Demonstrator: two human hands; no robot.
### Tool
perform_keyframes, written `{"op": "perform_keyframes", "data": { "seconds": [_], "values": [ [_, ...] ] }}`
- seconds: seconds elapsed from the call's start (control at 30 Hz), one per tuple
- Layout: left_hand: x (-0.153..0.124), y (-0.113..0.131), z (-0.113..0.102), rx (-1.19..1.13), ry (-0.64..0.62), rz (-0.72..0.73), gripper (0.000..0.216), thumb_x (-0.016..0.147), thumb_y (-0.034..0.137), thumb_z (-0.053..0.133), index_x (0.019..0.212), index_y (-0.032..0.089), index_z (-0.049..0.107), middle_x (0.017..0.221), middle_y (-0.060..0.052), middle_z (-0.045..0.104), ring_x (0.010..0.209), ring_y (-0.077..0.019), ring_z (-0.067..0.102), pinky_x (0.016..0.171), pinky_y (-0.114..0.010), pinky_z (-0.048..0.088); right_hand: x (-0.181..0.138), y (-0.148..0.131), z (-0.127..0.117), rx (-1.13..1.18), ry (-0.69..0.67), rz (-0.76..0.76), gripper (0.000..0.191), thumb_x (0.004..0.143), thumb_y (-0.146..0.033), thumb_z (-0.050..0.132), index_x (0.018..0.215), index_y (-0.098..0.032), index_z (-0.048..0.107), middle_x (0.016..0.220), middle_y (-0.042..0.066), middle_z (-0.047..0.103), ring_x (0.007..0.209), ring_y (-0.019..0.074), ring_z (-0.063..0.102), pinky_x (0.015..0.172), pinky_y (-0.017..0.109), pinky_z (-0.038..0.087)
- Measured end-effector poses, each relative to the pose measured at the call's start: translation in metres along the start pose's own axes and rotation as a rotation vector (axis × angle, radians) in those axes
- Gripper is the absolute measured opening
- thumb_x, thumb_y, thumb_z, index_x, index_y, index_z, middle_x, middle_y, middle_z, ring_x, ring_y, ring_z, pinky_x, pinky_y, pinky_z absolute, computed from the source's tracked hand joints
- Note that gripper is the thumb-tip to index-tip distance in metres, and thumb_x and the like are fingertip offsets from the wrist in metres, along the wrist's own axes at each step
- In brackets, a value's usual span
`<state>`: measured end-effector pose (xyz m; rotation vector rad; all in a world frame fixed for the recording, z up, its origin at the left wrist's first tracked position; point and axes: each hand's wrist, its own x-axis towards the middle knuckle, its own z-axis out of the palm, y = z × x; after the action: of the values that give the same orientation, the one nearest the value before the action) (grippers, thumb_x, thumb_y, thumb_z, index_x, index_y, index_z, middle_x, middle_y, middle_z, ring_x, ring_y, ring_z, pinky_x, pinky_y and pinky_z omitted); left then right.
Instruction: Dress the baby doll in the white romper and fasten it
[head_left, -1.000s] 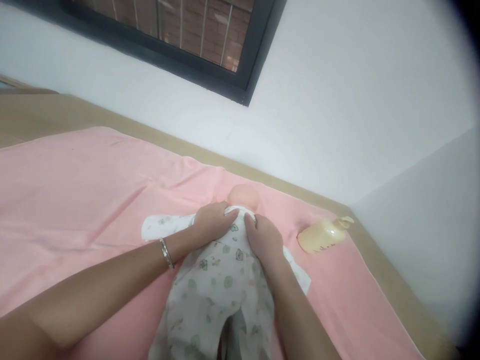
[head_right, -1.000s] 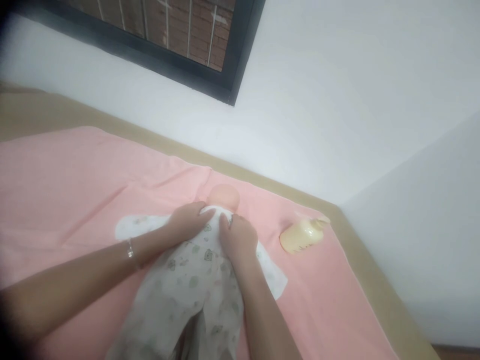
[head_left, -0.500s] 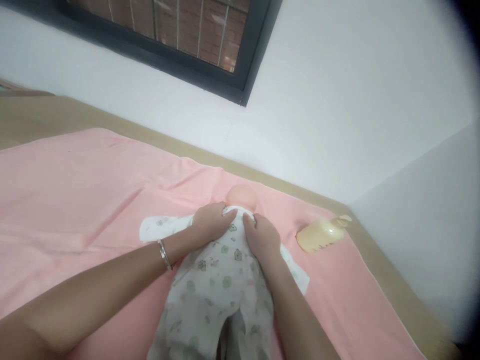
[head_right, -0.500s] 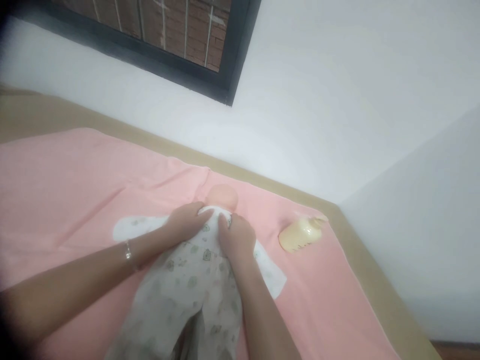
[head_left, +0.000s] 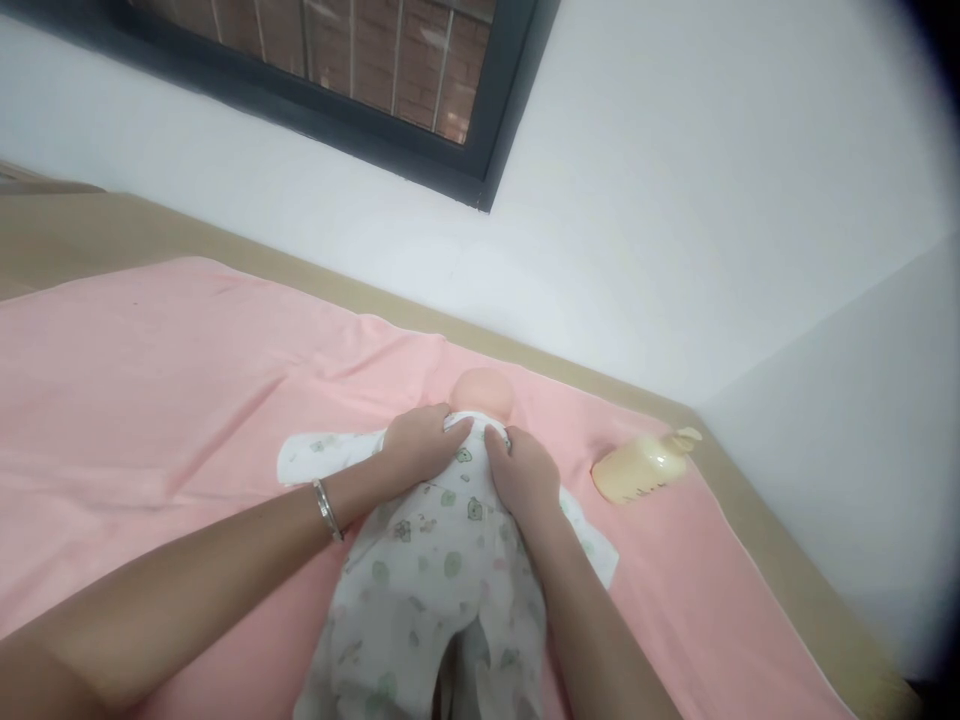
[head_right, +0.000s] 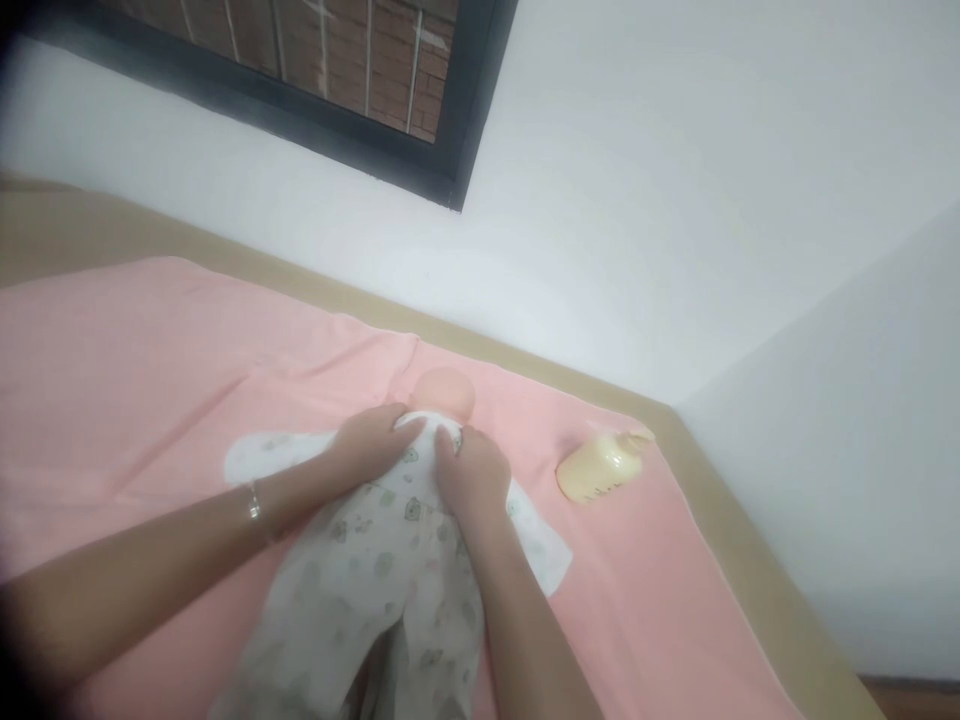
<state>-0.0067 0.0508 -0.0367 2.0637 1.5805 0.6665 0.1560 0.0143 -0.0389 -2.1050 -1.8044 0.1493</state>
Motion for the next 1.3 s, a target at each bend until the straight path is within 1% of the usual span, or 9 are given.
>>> {"op": "perform_keyframes", "data": {
  "seconds": [0.2, 0.53, 0.9, 1.1, 1.3],
  "values": [
    [0.0009, -0.0010, 0.0015, 0.011, 0.015, -0.006, 0.045, 0.084, 0.059, 0.032, 0.078, 0.022, 0.058, 0.079, -0.002, 0.066, 0.070, -0.0210, 0.058, 0.060, -0.031, 0.039, -0.0006, -0.0003, -0.0007, -0.008, 0.003, -0.004, 0.052, 0.091, -0.056, 0.024, 0.084, -0.019, 0.059, 0.084, 0.008, 0.064, 0.072, 0.0192, 0.055, 0.059, 0.027, 0.031],
    [0.0003, -0.0003, 0.0008, 0.004, -0.002, -0.015, 0.046, 0.084, 0.060, 0.033, 0.076, 0.023, 0.057, 0.077, -0.001, 0.065, 0.068, -0.0207, 0.057, 0.058, -0.031, 0.038, 0.0003, -0.0011, -0.0012, 0.005, 0.006, 0.003, 0.050, 0.090, -0.056, 0.025, 0.082, -0.020, 0.058, 0.083, 0.007, 0.063, 0.070, 0.0185, 0.053, 0.058, 0.027, 0.028],
    [0.0004, 0.0022, -0.0005, 0.007, -0.001, -0.030, 0.044, 0.084, 0.059, 0.033, 0.075, 0.022, 0.056, 0.078, -0.003, 0.065, 0.068, -0.0205, 0.057, 0.057, -0.030, 0.037, 0.0003, -0.0006, 0.0001, -0.004, 0.023, -0.013, 0.051, 0.091, -0.056, 0.024, 0.081, -0.019, 0.059, 0.081, 0.006, 0.063, 0.069, 0.0181, 0.054, 0.058, 0.027, 0.030],
    [0.0000, 0.0041, -0.0018, 0.024, -0.005, -0.038, 0.044, 0.084, 0.058, 0.033, 0.077, 0.022, 0.057, 0.080, -0.003, 0.066, 0.070, -0.0211, 0.059, 0.059, -0.030, 0.037, 0.0006, -0.0017, -0.0014, -0.014, 0.008, -0.005, 0.051, 0.092, -0.054, 0.025, 0.088, -0.019, 0.061, 0.085, 0.008, 0.064, 0.074, 0.0196, 0.057, 0.062, 0.027, 0.034],
    [0.0022, 0.0036, -0.0002, 0.044, -0.001, -0.032, 0.046, 0.085, 0.058, 0.032, 0.074, 0.021, 0.057, 0.078, -0.003, 0.065, 0.070, -0.0206, 0.058, 0.060, -0.030, 0.037, 0.0004, -0.0032, -0.0040, 0.002, 0.003, -0.001, 0.053, 0.091, -0.055, 0.025, 0.090, -0.018, 0.062, 0.087, 0.009, 0.065, 0.075, 0.0194, 0.057, 0.064, 0.028, 0.034]
  ]
}}
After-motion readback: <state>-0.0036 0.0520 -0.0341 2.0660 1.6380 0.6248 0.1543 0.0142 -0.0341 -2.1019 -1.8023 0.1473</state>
